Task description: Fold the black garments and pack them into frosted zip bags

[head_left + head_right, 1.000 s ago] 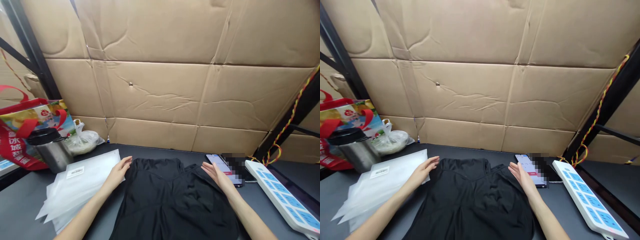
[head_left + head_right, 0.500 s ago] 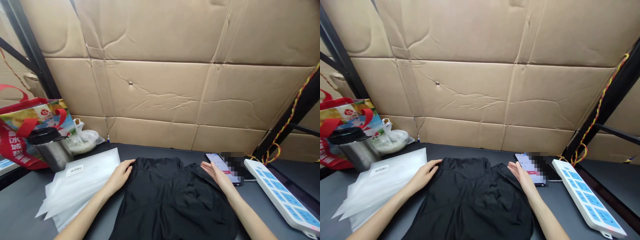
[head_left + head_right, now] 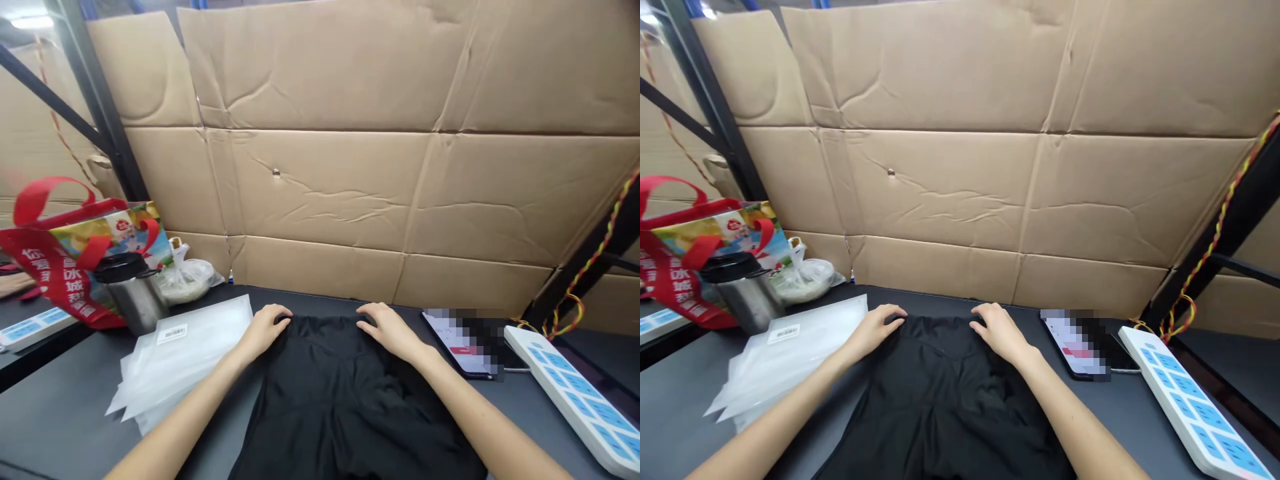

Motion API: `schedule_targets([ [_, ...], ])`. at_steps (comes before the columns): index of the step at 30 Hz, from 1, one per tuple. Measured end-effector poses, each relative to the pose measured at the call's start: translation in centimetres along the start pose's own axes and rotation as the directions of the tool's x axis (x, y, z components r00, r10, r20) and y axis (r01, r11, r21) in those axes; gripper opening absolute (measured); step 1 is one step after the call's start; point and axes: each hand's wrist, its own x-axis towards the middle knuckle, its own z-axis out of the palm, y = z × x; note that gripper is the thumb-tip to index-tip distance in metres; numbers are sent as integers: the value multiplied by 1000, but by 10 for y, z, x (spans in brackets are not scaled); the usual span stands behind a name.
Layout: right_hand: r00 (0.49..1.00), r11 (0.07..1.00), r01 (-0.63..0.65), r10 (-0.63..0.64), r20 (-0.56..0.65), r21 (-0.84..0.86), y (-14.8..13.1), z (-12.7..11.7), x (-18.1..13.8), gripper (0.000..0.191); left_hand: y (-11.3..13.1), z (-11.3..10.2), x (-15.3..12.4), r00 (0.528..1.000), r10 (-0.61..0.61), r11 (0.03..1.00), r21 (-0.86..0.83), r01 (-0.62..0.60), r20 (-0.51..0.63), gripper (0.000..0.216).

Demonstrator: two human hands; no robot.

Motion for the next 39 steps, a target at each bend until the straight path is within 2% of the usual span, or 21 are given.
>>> schedule_targets([
  [5,1000,997,13,-14,-6,-73,-2,7,-3,9,-1,-5,-11,999,40,999,-13,-40,3,13],
  [8,1000,996,19,-20,-13,-90,-2,4,-9,7,-6,-4,-13,999,38,999,-18,-37,24,22],
  [11,999,994,33,-34,-6,-100,-4,4,-12,7,-8,-4,-10,998,34,999,3,-34,47,14],
  [14,998,993,48,-51,-21,-110,-7,2,-16,8,0,-11,-10,998,53,998,31,-54,33,8],
  [17,996,990,79,-83,-31,-120,-14,-5,-28,10,12,-25,-24,993,111,992,54,-113,29,7],
  [20,989,980,149,-146,32,-135,-22,-10,-47,12,22,-37,-46,965,234,966,86,-245,121,10],
  [23,975,971,201,-187,120,-127,-25,-12,-64,11,27,-41,-61,904,333,925,91,-368,266,13],
  [25,986,981,152,-143,80,-119,-19,-15,-69,14,29,-39,-61,910,323,926,113,-361,260,17],
  [28,993,986,-62,45,-110,-158,2,-25,-69,20,34,-33,-53,939,280,936,159,-313,200,32],
  [29,979,974,-145,116,-169,-174,10,-28,-68,21,36,-30,-50,932,281,934,158,-321,231,37],
  [31,953,948,-253,210,-219,-191,26,-34,-66,24,39,-23,-46,884,300,921,133,-367,357,42],
  [33,952,944,-270,232,-198,-188,34,-37,-66,21,39,-15,-46,832,312,913,99,-397,459,41],
  [35,963,956,-236,207,-171,-175,32,-39,-67,15,39,-10,-48,814,304,918,77,-389,494,39],
  [39,987,984,-114,97,-128,-135,12,-45,-72,11,44,-18,-54,862,261,948,51,-314,435,38],
])
